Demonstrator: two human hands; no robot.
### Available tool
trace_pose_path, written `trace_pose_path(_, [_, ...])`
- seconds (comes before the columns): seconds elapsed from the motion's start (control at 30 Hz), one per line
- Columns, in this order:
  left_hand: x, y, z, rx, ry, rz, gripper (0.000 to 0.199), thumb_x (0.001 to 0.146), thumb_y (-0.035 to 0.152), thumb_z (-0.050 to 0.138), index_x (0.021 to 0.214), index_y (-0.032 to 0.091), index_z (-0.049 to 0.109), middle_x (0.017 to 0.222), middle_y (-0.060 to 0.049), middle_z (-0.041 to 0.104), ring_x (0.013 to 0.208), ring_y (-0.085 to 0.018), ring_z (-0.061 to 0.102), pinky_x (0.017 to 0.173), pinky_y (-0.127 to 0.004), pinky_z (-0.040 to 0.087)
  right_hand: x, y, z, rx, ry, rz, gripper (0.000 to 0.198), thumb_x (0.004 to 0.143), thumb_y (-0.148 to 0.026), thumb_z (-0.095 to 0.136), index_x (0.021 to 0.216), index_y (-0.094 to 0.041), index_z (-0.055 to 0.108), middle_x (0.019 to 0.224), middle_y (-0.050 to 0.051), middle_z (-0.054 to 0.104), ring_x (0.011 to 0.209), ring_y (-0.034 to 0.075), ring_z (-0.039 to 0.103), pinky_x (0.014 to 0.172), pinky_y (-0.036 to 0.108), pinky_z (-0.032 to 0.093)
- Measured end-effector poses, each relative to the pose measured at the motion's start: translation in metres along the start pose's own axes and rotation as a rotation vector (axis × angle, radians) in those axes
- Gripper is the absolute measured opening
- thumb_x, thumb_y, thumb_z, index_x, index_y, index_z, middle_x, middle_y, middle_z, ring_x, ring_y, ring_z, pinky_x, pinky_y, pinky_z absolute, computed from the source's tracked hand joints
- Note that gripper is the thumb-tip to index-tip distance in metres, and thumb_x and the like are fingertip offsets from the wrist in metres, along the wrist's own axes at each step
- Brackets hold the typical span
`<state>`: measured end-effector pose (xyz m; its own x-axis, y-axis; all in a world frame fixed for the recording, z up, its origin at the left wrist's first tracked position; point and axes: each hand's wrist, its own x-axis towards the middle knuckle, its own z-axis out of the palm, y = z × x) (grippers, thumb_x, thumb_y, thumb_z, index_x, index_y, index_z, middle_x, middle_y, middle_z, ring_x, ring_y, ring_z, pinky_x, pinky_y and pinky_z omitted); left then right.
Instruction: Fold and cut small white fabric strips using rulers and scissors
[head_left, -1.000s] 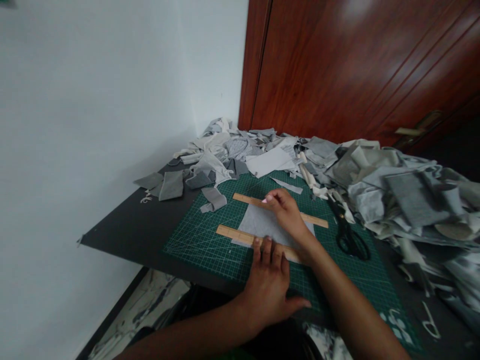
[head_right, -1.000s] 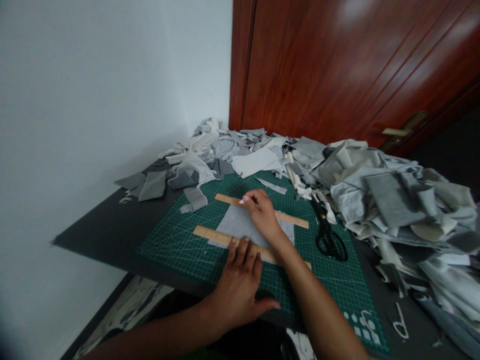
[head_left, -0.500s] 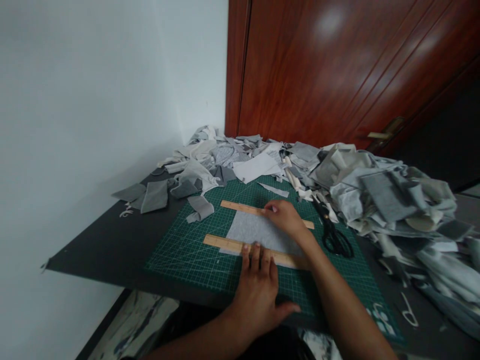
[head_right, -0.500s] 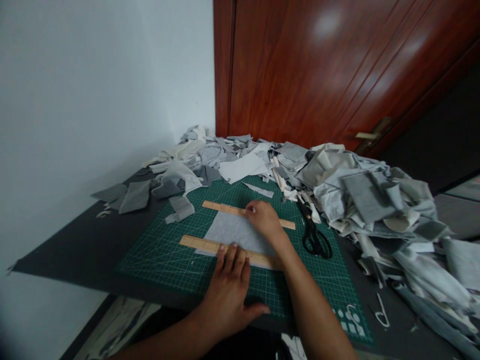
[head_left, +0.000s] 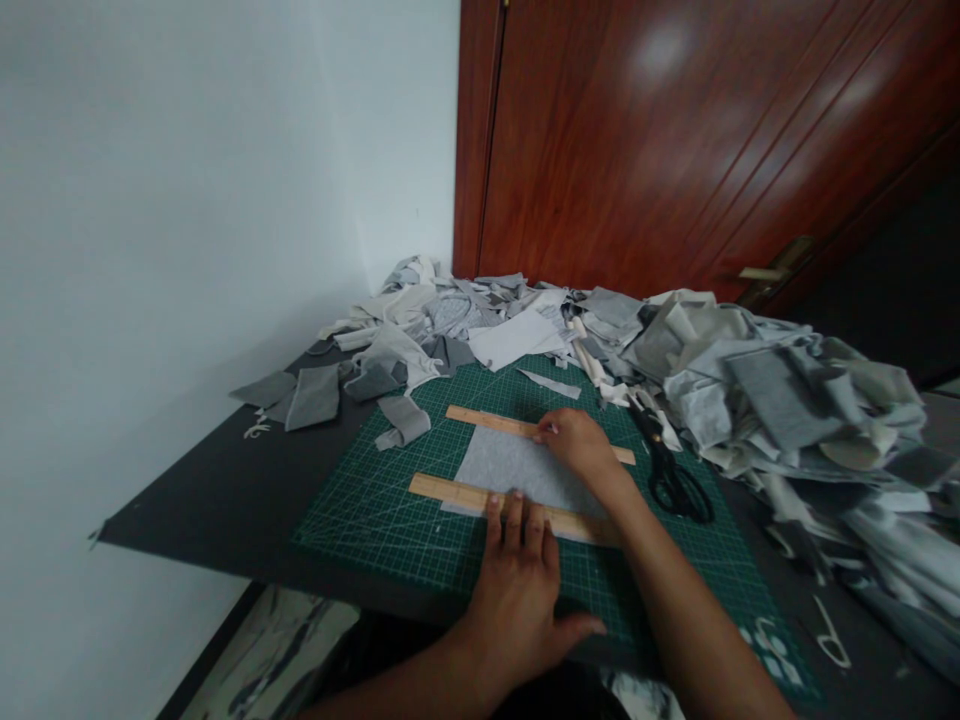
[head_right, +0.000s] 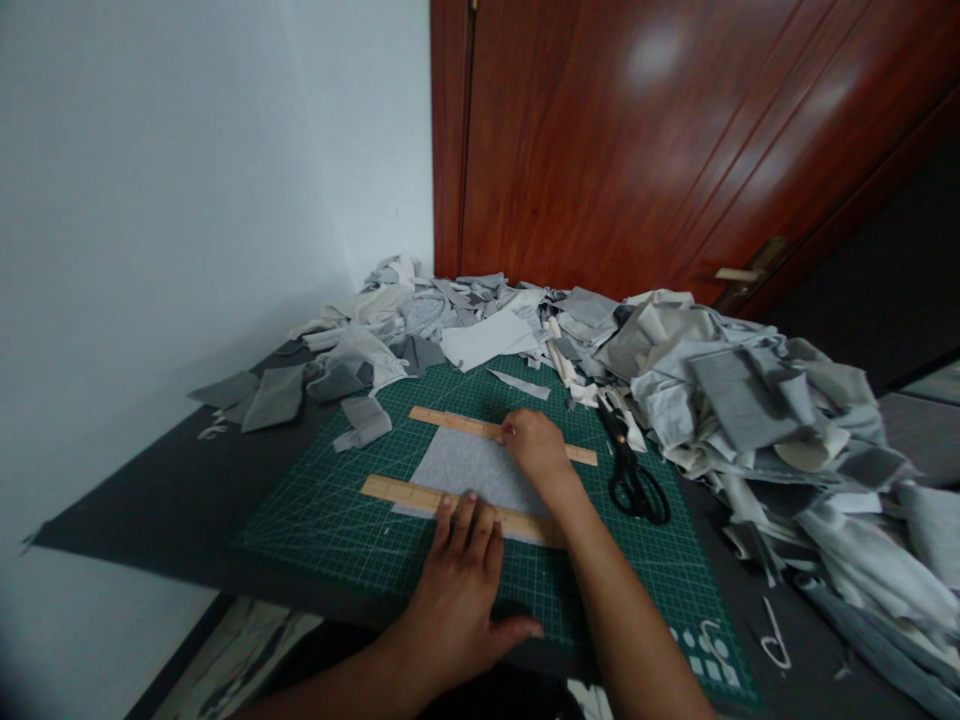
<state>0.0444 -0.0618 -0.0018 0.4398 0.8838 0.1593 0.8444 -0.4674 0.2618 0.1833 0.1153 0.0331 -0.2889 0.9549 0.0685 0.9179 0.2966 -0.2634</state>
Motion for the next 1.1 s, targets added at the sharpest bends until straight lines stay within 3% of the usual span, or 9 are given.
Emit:
trace_pose_path(0.4, [-0.001,0.001,0.0,-0.007,-0.004,-0.002,0.11,0.084,0.09,0.042,0.145,-0.001,0.053,0.155,-0.031,0.043,0.15,-0.049,0.029,0.123,-0.067,0.017,0.005,0.013,0.008,0.053,-0.004,0.007,0.015,0.086,-0.028,0.071,0.096,-0.022,0.081,0.094,0.007,0.078,0.088,0.023,0.07,0.075,0.03,0.046])
trace_pose_path(0.67, [-0.002,0.001,0.001,0.01,0.015,0.028,0.109,0.087,0.088,0.04,0.144,-0.004,0.052,0.153,-0.032,0.045,0.148,-0.051,0.03,0.122,-0.068,0.016,0.003,0.01,0.0,0.072,-0.014,-0.033,0.016,0.088,-0.026,0.069,0.096,-0.019,0.081,0.094,0.009,0.077,0.088,0.025,0.07,0.074,0.031,0.045])
trace_pose_path(0.83, [-0.002,0.003,0.001,0.028,0.019,0.028,0.108,0.087,0.088,0.038,0.142,-0.004,0.054,0.152,-0.032,0.045,0.148,-0.051,0.029,0.122,-0.067,0.019,-0.001,-0.005,0.004,0.305,0.072,-0.191,0.016,0.091,-0.026,0.065,0.094,-0.019,0.079,0.087,0.006,0.077,0.081,0.022,0.068,0.074,0.03,0.046])
trace_pose_path(0.93, [-0.002,0.003,0.0,0.034,0.01,0.031,0.107,0.088,0.087,0.038,0.141,-0.004,0.055,0.152,-0.031,0.046,0.148,-0.051,0.031,0.122,-0.068,0.017,-0.006,-0.022,0.013,0.467,0.041,-0.349,0.021,0.096,-0.027,0.06,0.096,-0.017,0.079,0.092,0.008,0.078,0.083,0.022,0.07,0.077,0.031,0.051])
trace_pose_path(1.1, [-0.002,0.002,0.003,0.025,0.012,0.038,0.105,0.088,0.087,0.039,0.142,-0.002,0.055,0.154,-0.03,0.045,0.148,-0.051,0.03,0.122,-0.069,0.019,-0.016,-0.046,0.027,0.423,-0.009,-0.558,0.031,0.104,-0.025,0.049,0.118,-0.018,0.075,0.121,0.011,0.076,0.115,0.024,0.069,0.104,0.039,0.05])
